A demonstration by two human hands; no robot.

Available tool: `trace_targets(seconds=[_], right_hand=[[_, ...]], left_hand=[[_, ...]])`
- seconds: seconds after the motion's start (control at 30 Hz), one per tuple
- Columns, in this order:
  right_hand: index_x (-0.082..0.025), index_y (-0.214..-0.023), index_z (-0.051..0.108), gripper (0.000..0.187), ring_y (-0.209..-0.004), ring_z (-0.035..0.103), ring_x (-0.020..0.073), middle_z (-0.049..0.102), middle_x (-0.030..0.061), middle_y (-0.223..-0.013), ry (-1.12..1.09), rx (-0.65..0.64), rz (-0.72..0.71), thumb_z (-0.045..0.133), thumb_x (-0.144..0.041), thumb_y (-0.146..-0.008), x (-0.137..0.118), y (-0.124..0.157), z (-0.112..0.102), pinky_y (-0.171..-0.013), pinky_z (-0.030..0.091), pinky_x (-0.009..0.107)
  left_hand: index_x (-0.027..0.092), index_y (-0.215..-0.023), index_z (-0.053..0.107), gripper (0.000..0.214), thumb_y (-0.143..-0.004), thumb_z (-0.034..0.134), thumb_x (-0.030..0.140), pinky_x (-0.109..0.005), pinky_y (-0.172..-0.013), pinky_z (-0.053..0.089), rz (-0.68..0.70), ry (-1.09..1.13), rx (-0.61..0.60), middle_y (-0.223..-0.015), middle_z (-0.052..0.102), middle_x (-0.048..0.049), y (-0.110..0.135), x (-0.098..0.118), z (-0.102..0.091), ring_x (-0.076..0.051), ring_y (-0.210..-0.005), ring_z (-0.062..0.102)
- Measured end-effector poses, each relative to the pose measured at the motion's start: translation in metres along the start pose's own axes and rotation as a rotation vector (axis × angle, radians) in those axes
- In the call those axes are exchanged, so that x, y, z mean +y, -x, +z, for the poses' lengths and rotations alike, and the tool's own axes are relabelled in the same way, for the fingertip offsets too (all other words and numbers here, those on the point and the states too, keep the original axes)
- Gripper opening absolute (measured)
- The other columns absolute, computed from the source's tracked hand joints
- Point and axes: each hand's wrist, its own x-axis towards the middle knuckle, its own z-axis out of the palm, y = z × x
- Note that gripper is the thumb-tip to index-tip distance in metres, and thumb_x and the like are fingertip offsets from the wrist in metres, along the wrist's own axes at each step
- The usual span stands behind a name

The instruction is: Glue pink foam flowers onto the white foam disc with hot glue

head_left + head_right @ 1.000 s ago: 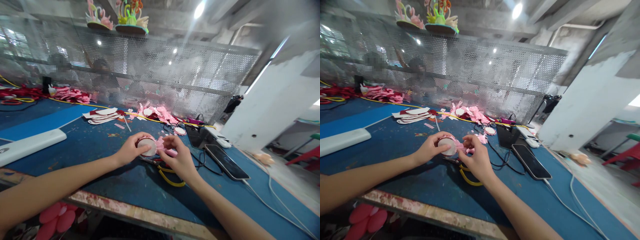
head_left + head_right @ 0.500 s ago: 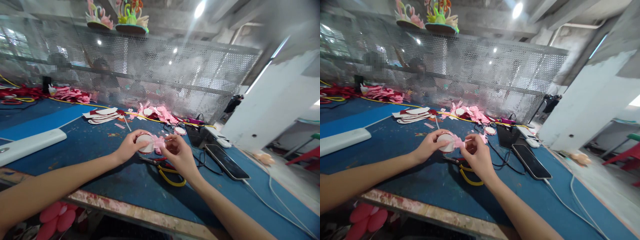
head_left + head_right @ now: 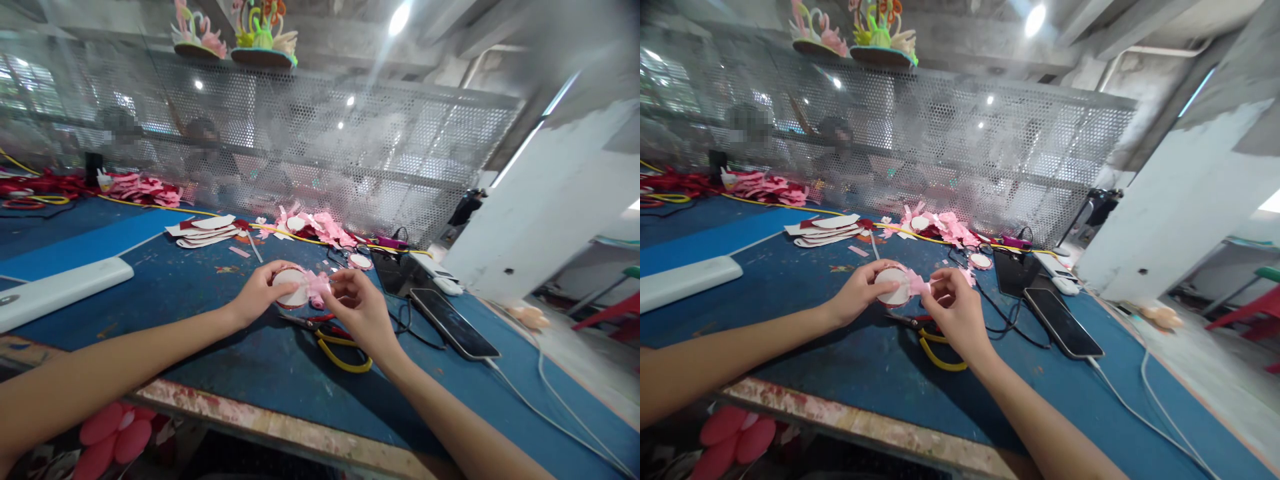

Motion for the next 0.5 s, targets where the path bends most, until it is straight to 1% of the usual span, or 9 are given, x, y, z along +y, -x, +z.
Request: trace_targets(seconds=[0.07, 0.17, 0.27, 0.33, 0.4, 0.5], right_hand=[[-0.019, -0.089, 0.05, 0.027, -0.057, 0.055, 0.0107, 0.059, -0.002, -0.067, -0.073, -0.004, 0.034, 0.065, -0.033, -0.071, -0.001, 0.0, 0.0, -0.052, 0.045, 0.022], [-0.019, -0.091, 0.054, 0.03, -0.061, 0.058, 0.0114, 0.061, -0.0009, -0.072, -0.238, 0.013, 0.126, 0.066, -0.036, -0.07, -0.002, -0.001, -0.002, -0.054, 0.047, 0.022], [-0.018, -0.085, 0.063, 0.028, -0.059, 0.056, 0.0105, 0.062, 0.0005, -0.071, -0.32, 0.056, 0.218, 0.067, -0.04, -0.069, -0.002, -0.003, -0.004, -0.052, 0.047, 0.021], [-0.017, -0.078, 0.066, 0.028, -0.056, 0.054, 0.0094, 0.062, 0.001, -0.067, -0.331, 0.084, 0.258, 0.068, -0.042, -0.067, -0.002, -0.005, -0.005, -0.049, 0.046, 0.02], [-0.016, -0.074, 0.068, 0.028, -0.053, 0.051, 0.0082, 0.062, 0.0012, -0.065, -0.321, 0.103, 0.28, 0.07, -0.043, -0.065, -0.002, -0.007, -0.005, -0.047, 0.044, 0.019], [-0.015, -0.073, 0.07, 0.029, -0.051, 0.048, 0.0068, 0.061, 0.0011, -0.061, -0.289, 0.119, 0.299, 0.072, -0.042, -0.062, -0.003, -0.007, -0.006, -0.046, 0.043, 0.018]], left_hand=[[0.015, -0.091, 0.062, 0.033, -0.06, 0.071, 0.025, -0.024, -0.068, 0.047, -0.06, 0.101, 0.011, -0.086, 0.064, -0.0021, 0.0, 0.001, 0.001, -0.014, -0.075, 0.058], [0.014, -0.091, 0.06, 0.036, -0.059, 0.073, 0.024, -0.025, -0.063, 0.048, -0.166, 0.241, 0.045, -0.08, 0.063, -0.0013, 0.001, 0.003, 0.003, -0.013, -0.067, 0.058], [0.013, -0.091, 0.059, 0.037, -0.058, 0.073, 0.025, -0.025, -0.062, 0.049, -0.186, 0.27, 0.086, -0.079, 0.063, -0.0014, -0.002, 0.003, 0.002, -0.013, -0.064, 0.058], [0.014, -0.091, 0.059, 0.036, -0.061, 0.072, 0.026, -0.026, -0.064, 0.049, -0.131, 0.199, 0.092, -0.081, 0.064, -0.0019, -0.004, 0.0, -0.001, -0.013, -0.067, 0.059], [0.014, -0.092, 0.059, 0.034, -0.064, 0.071, 0.026, -0.025, -0.068, 0.049, -0.023, 0.048, 0.079, -0.085, 0.064, -0.0027, -0.006, -0.003, -0.005, -0.015, -0.074, 0.061], [0.016, -0.101, 0.056, 0.038, -0.067, 0.07, 0.026, -0.026, -0.072, 0.05, 0.157, -0.215, 0.03, -0.089, 0.066, -0.0038, -0.006, -0.004, -0.011, -0.017, -0.082, 0.063]])
